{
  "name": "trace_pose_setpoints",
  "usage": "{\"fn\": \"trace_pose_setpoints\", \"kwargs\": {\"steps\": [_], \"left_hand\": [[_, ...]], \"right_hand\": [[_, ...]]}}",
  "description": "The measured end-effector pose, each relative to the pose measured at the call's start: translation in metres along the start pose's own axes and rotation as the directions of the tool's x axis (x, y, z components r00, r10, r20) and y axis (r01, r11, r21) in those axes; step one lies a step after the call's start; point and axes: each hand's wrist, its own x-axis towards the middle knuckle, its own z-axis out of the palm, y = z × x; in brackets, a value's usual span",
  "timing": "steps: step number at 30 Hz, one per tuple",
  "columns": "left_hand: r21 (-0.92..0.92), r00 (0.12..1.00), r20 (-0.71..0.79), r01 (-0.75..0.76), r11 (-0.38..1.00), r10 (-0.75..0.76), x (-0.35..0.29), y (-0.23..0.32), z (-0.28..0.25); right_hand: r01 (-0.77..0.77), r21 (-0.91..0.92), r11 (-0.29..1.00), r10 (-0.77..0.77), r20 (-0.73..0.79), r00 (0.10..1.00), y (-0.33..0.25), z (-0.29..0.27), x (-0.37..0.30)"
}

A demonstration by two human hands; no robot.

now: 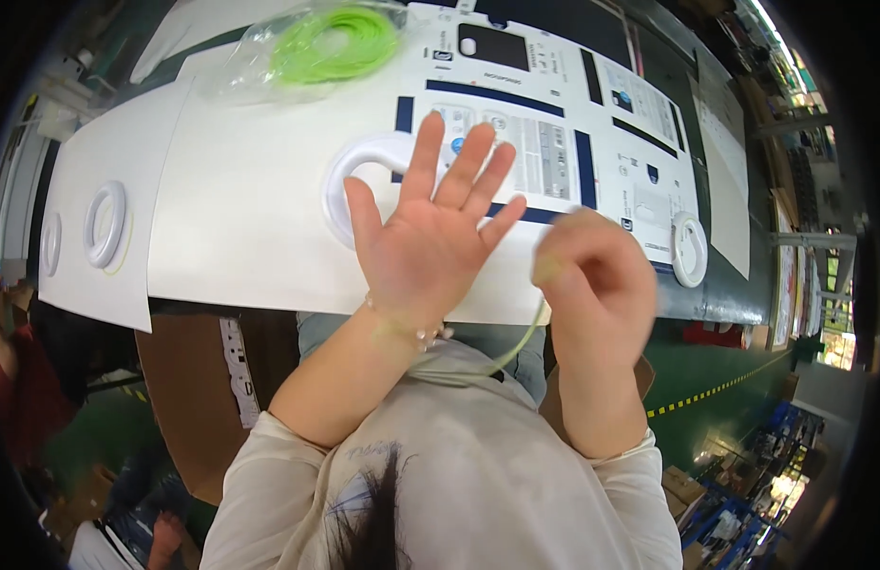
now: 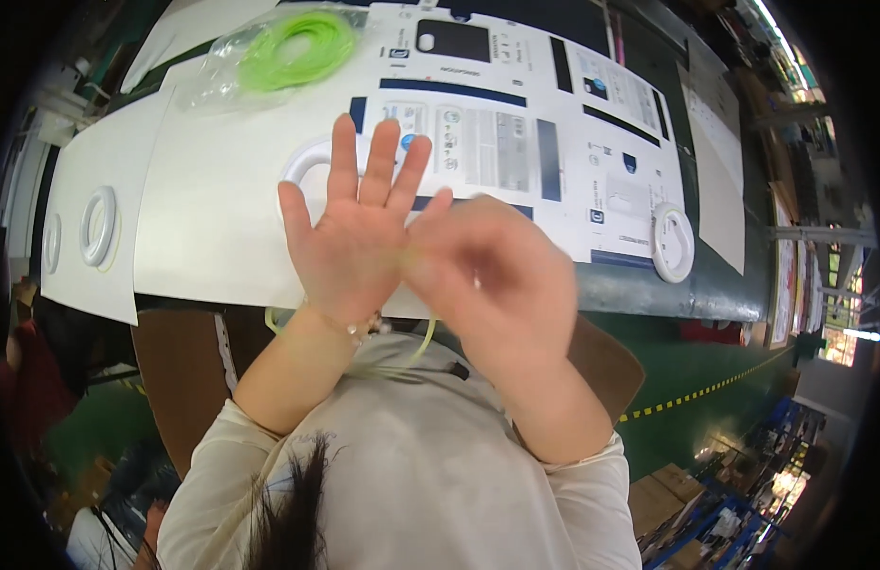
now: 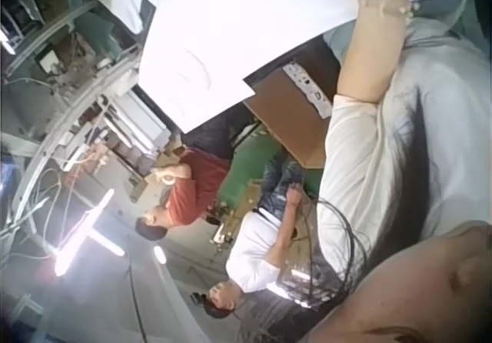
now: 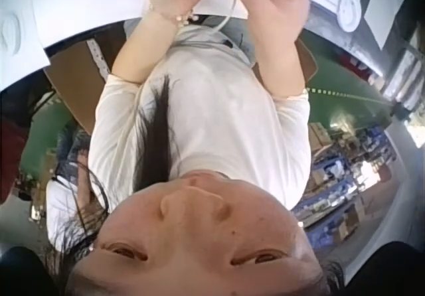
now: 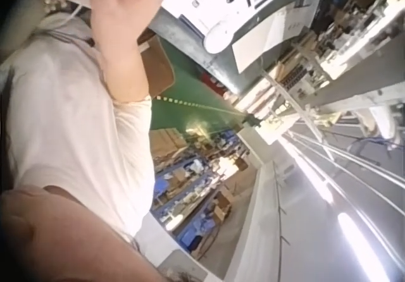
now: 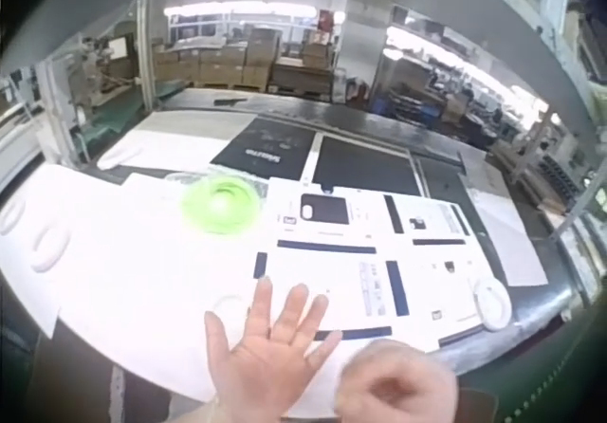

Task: Cleaning, inspecting, and assembling circular plastic rings and packing them into a cardboard box.

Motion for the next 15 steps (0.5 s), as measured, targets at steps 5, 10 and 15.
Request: {"fn": "trace_pose_setpoints", "kwargs": {"steps": [5,10,15], "left_hand": [[0.154,0.988,0.132,0.062,0.986,-0.083,-0.011,-0.008,0.015],[0.194,0.995,0.045,0.075,0.978,-0.086,-0.016,-0.01,0.03],[0.294,0.977,0.138,0.118,0.948,-0.164,-0.014,-0.008,0.034]], "right_hand": [[-0.246,0.182,0.952,0.283,-0.221,0.933,0.023,0.001,0.0],[-0.165,0.109,0.98,0.19,-0.287,0.939,0.026,-0.002,0.002],[-0.233,0.077,0.969,0.245,-0.278,0.929,0.019,-0.004,0.003]]}}
